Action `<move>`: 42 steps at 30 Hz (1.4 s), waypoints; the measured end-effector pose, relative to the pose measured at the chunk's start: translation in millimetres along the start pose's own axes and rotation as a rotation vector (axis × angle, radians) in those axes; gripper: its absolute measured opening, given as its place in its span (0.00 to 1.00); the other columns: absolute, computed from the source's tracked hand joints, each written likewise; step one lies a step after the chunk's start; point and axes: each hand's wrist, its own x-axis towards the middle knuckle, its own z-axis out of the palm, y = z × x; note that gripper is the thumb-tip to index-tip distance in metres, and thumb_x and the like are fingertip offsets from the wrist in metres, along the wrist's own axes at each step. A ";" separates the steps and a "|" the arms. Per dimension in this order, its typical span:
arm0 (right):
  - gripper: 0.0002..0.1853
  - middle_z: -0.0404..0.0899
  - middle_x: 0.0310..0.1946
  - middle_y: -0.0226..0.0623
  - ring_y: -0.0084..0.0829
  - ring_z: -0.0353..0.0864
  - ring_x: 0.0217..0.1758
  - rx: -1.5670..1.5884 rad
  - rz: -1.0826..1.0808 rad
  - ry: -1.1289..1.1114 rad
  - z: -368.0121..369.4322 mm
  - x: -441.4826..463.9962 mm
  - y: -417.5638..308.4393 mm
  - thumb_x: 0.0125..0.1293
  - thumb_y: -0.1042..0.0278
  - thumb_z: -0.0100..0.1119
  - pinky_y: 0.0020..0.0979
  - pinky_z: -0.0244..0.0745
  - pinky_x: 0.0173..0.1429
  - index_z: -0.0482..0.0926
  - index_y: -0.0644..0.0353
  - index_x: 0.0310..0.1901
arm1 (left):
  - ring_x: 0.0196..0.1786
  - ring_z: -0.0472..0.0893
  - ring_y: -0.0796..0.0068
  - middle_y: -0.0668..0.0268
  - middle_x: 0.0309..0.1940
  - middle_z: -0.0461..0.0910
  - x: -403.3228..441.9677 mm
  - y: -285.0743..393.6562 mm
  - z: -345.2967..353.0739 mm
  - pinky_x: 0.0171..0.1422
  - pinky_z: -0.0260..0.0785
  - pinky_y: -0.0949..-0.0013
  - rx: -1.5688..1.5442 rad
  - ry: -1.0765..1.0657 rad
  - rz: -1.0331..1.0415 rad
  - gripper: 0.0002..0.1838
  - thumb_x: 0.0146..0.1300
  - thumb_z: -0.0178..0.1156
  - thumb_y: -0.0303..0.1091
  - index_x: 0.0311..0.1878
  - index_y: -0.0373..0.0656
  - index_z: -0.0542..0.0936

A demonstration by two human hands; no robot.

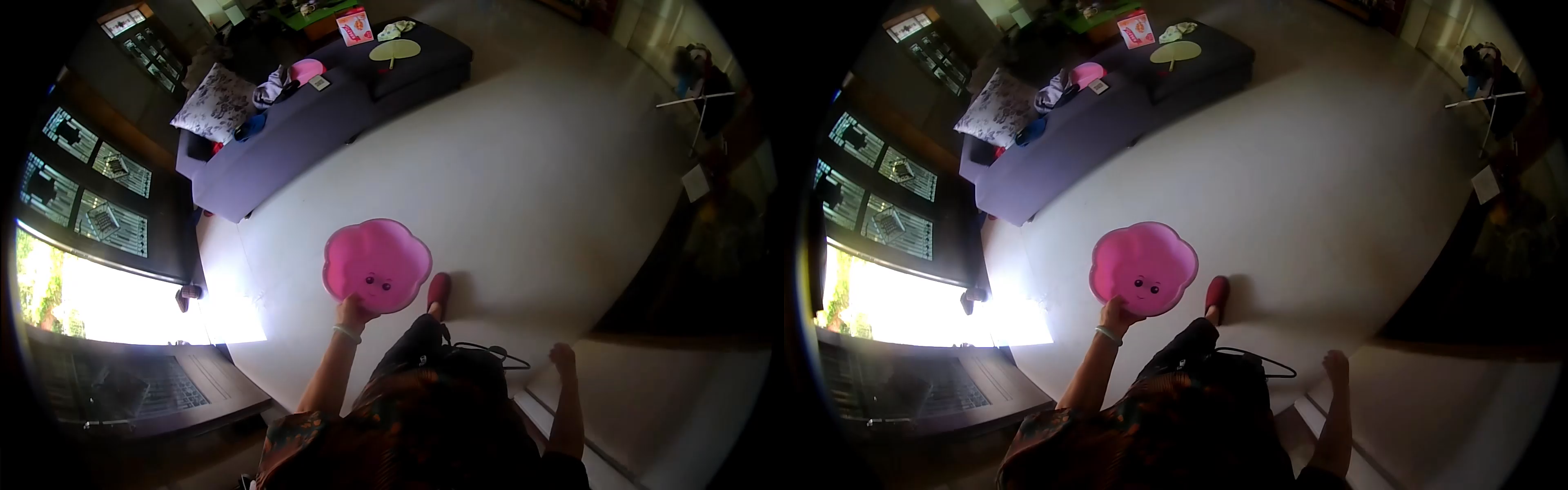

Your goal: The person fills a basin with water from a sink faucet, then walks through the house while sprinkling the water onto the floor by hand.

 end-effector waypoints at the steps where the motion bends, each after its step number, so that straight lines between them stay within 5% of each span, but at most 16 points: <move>1: 0.08 0.76 0.32 0.39 0.29 0.76 0.33 0.000 0.004 0.006 10.2 14.5 -37.6 0.59 0.69 0.53 0.29 0.74 0.38 0.74 0.62 0.39 | 0.37 0.78 0.50 0.49 0.37 0.74 21.4 1.5 9.9 0.35 0.78 0.53 0.240 -0.071 0.111 0.21 0.51 0.54 0.37 0.42 0.27 0.70; 2: 0.09 0.75 0.31 0.38 0.28 0.76 0.32 -0.206 -0.017 0.045 17.3 30.6 -66.5 0.61 0.68 0.50 0.28 0.74 0.37 0.72 0.63 0.40 | 0.37 0.78 0.50 0.49 0.37 0.74 42.9 3.0 19.9 0.35 0.78 0.53 0.472 -0.115 0.239 0.21 0.51 0.54 0.37 0.42 0.27 0.70; 6: 0.10 0.76 0.31 0.41 0.33 0.76 0.34 -0.979 -0.278 -0.025 -20.5 120.1 -33.7 0.58 0.68 0.52 0.32 0.73 0.40 0.74 0.65 0.38 | 0.34 0.78 0.52 0.50 0.34 0.75 148.9 47.7 84.5 0.34 0.78 0.55 -0.559 0.159 -0.423 0.18 0.51 0.54 0.34 0.40 0.26 0.71; 7: 0.09 0.75 0.31 0.43 0.39 0.75 0.35 -0.520 -0.076 0.074 -14.8 113.9 -35.9 0.54 0.69 0.53 0.35 0.72 0.41 0.75 0.65 0.34 | 0.33 0.79 0.53 0.50 0.33 0.75 169.2 50.7 95.0 0.33 0.78 0.56 -0.672 0.231 -0.571 0.17 0.52 0.54 0.33 0.39 0.26 0.71; 8: 0.09 0.75 0.30 0.43 0.41 0.75 0.35 -1.330 -0.162 -0.157 -7.2 109.8 -72.7 0.54 0.68 0.54 0.36 0.72 0.41 0.75 0.65 0.33 | 0.33 0.79 0.53 0.50 0.33 0.75 185.6 55.0 104.5 0.33 0.78 0.56 -0.674 0.233 -0.595 0.17 0.52 0.54 0.33 0.39 0.26 0.71; 12: 0.10 0.77 0.28 0.40 0.35 0.78 0.33 -0.387 -0.046 -0.042 -11.3 102.2 -11.2 0.53 0.64 0.56 0.33 0.74 0.36 0.76 0.62 0.31 | 0.32 0.78 0.55 0.50 0.32 0.75 295.5 88.8 153.0 0.32 0.78 0.56 -0.411 0.074 -0.559 0.16 0.53 0.52 0.32 0.37 0.25 0.72; 18: 0.07 0.77 0.23 0.40 0.33 0.77 0.26 -0.406 0.339 0.001 30.8 89.2 -143.3 0.55 0.68 0.54 0.34 0.73 0.31 0.75 0.62 0.25 | 0.34 0.79 0.57 0.54 0.31 0.76 420.4 153.0 243.3 0.35 0.77 0.59 -0.485 -0.043 -0.582 0.19 0.50 0.61 0.39 0.38 0.30 0.74; 19: 0.07 0.77 0.22 0.40 0.35 0.78 0.26 -0.476 0.646 -0.036 33.7 103.8 -163.9 0.57 0.69 0.52 0.33 0.74 0.32 0.76 0.63 0.27 | 0.35 0.79 0.58 0.56 0.31 0.77 440.2 160.1 257.1 0.37 0.76 0.60 0.116 -0.190 -0.222 0.22 0.47 0.65 0.41 0.40 0.34 0.74; 20: 0.08 0.76 0.22 0.41 0.31 0.77 0.26 -1.182 0.055 -0.430 19.9 112.0 -151.3 0.60 0.71 0.48 0.29 0.74 0.29 0.75 0.64 0.28 | 0.36 0.79 0.59 0.57 0.31 0.79 459.7 167.1 269.5 0.39 0.75 0.61 0.699 -0.313 0.173 0.24 0.43 0.69 0.43 0.41 0.37 0.75; 24: 0.09 0.76 0.24 0.43 0.34 0.77 0.27 -0.149 0.769 0.168 -5.1 170.3 -192.3 0.56 0.68 0.50 0.35 0.75 0.31 0.76 0.64 0.26 | 0.38 0.79 0.58 0.60 0.33 0.80 540.2 171.9 333.7 0.43 0.72 0.62 -0.204 -0.285 -0.384 0.28 0.35 0.73 0.44 0.41 0.43 0.76; 27: 0.09 0.77 0.26 0.42 0.36 0.77 0.29 -1.257 0.054 -0.489 -59.4 259.3 -192.9 0.55 0.68 0.47 0.38 0.73 0.32 0.76 0.61 0.25 | 0.40 0.79 0.58 0.59 0.34 0.81 587.0 206.1 385.0 0.43 0.72 0.60 -0.308 -0.299 -0.447 0.28 0.34 0.73 0.44 0.40 0.42 0.77; 29: 0.10 0.77 0.28 0.43 0.38 0.76 0.32 -0.563 0.744 -0.234 -87.6 357.1 -226.8 0.54 0.67 0.45 0.39 0.72 0.36 0.76 0.58 0.24 | 0.40 0.79 0.59 0.59 0.34 0.81 619.4 212.7 411.5 0.44 0.72 0.61 -0.227 -0.281 -0.419 0.28 0.33 0.73 0.43 0.40 0.42 0.77; 30: 0.06 0.73 0.21 0.41 0.39 0.74 0.27 -0.890 0.097 -0.070 -112.5 395.6 -242.8 0.51 0.68 0.49 0.38 0.70 0.32 0.75 0.57 0.23 | 0.40 0.79 0.59 0.59 0.34 0.81 635.2 213.0 427.3 0.44 0.71 0.62 -0.241 -0.271 -0.425 0.28 0.33 0.73 0.43 0.40 0.42 0.78; 32: 0.05 0.73 0.21 0.41 0.40 0.74 0.27 -1.315 -0.345 0.041 -152.4 484.9 -294.2 0.51 0.69 0.50 0.39 0.70 0.33 0.74 0.60 0.24 | 0.45 0.75 0.52 0.53 0.42 0.75 663.3 224.3 459.3 0.44 0.72 0.53 -0.219 -0.312 -0.391 0.26 0.42 0.61 0.36 0.46 0.36 0.72; 37: 0.13 0.73 0.21 0.36 0.28 0.72 0.23 -0.605 -0.178 0.308 -199.1 684.3 -503.4 0.62 0.64 0.44 0.33 0.67 0.30 0.72 0.63 0.26 | 0.48 0.73 0.46 0.48 0.45 0.71 737.4 254.7 530.5 0.44 0.72 0.43 -0.265 -0.283 -0.368 0.21 0.52 0.49 0.31 0.48 0.28 0.68; 42: 0.14 0.77 0.29 0.37 0.26 0.77 0.32 -0.134 -0.109 0.134 -190.3 828.9 -697.2 0.64 0.61 0.48 0.25 0.73 0.40 0.74 0.65 0.39 | 0.32 0.79 0.68 0.61 0.29 0.79 847.5 258.9 602.8 0.33 0.72 0.67 -0.174 -0.258 -0.286 0.25 0.37 0.72 0.41 0.39 0.41 0.75</move>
